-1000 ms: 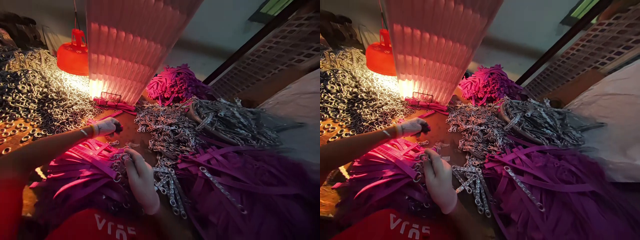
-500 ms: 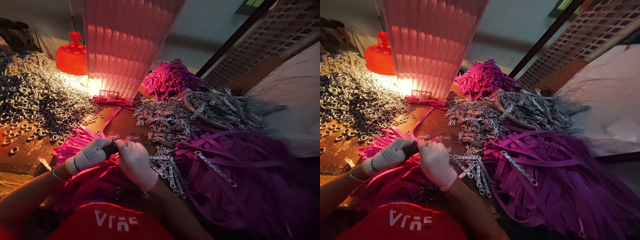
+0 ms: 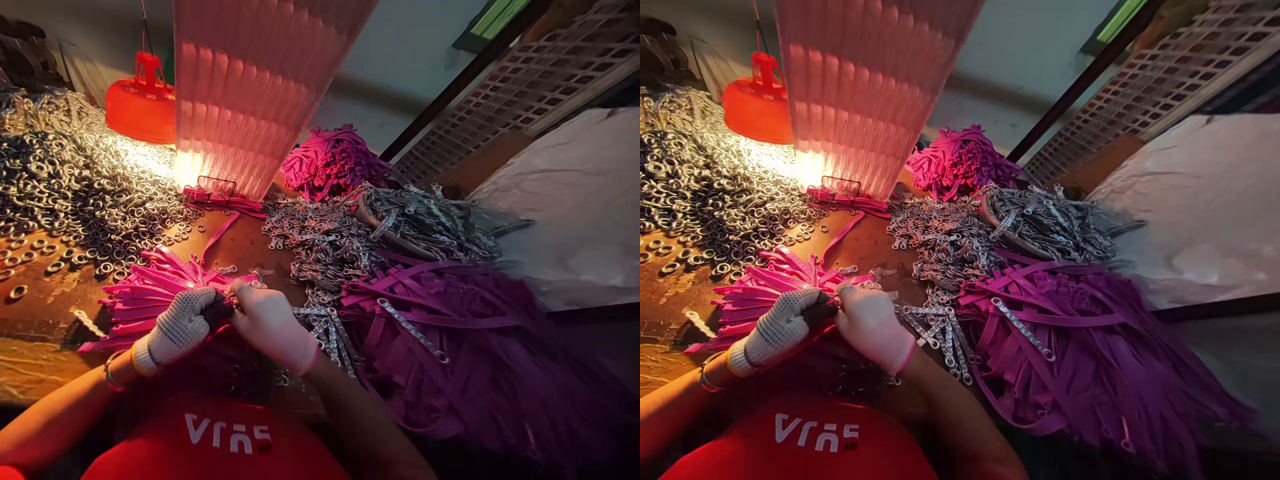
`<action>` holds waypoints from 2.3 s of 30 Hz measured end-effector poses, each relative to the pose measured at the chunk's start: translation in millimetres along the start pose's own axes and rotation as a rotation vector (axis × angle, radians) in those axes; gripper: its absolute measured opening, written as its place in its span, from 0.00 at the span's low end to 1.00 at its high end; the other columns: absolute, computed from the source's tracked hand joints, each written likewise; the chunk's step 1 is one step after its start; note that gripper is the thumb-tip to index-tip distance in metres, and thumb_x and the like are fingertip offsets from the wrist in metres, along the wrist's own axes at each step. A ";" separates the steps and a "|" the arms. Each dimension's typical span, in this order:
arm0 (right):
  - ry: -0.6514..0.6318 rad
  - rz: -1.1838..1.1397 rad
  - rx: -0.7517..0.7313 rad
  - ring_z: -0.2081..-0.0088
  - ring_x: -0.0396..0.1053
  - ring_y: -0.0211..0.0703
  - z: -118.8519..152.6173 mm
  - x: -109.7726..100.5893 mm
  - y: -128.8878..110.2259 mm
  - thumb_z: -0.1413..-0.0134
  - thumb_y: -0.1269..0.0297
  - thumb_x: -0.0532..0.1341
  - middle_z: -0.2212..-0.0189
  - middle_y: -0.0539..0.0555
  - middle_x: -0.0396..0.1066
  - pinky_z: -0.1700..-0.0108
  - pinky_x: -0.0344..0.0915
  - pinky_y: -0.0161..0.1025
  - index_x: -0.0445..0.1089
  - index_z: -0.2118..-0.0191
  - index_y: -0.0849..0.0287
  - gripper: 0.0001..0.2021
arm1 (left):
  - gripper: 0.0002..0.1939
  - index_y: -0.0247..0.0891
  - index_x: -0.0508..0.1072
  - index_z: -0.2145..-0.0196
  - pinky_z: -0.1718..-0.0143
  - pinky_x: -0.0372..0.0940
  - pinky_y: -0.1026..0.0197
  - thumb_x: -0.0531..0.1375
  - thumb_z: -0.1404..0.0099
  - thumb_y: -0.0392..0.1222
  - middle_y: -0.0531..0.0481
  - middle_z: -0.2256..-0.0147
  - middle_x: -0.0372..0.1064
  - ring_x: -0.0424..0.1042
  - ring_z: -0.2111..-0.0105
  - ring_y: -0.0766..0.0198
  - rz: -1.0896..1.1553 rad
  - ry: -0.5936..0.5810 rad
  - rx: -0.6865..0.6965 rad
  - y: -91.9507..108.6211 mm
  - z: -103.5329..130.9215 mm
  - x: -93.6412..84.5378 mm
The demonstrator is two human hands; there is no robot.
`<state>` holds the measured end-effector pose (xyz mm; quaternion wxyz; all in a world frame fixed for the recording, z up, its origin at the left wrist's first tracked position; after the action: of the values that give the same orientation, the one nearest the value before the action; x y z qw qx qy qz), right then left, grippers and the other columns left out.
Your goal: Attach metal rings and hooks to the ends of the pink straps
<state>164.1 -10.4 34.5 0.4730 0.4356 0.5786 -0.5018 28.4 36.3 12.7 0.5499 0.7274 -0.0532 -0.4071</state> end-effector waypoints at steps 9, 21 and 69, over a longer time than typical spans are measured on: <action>0.043 0.191 -0.182 0.72 0.71 0.50 -1.9 10.4 -8.1 0.41 0.62 0.60 0.73 0.60 0.75 0.72 0.49 0.40 0.71 0.62 0.63 0.09 | 0.10 0.35 0.74 0.71 0.69 0.58 0.63 0.56 0.34 0.37 0.50 0.71 0.74 0.69 0.70 0.63 -0.127 -0.077 0.139 6.4 -6.9 -2.9; -0.124 -0.327 0.309 0.60 0.75 0.40 -29.3 -1.9 142.5 0.34 0.53 0.56 0.63 0.49 0.79 0.60 0.63 0.32 0.77 0.59 0.55 0.15 | 0.20 0.37 0.76 0.49 0.74 0.61 0.64 0.64 0.37 0.48 0.50 0.73 0.72 0.65 0.76 0.65 0.219 0.155 -0.262 -26.4 -6.9 -87.8; 0.422 -0.328 -0.109 0.67 0.70 0.44 13.6 -9.0 -14.9 0.39 0.71 0.53 0.69 0.54 0.75 0.65 0.61 0.39 0.72 0.63 0.57 0.10 | 0.17 0.39 0.71 0.47 0.65 0.67 0.65 0.61 0.34 0.38 0.47 0.60 0.71 0.70 0.65 0.65 0.543 0.259 -0.077 11.5 9.1 2.4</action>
<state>152.5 -25.9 45.3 0.2771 0.4048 0.7532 -0.4382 28.3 23.7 20.6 0.6680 0.7111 -0.1596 -0.1506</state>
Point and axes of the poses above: each hand's wrist, its own z-axis away from the middle knuckle, its own x-axis out of the palm, y = z × x, the point moved 5 cm from there along -z, towards the middle knuckle
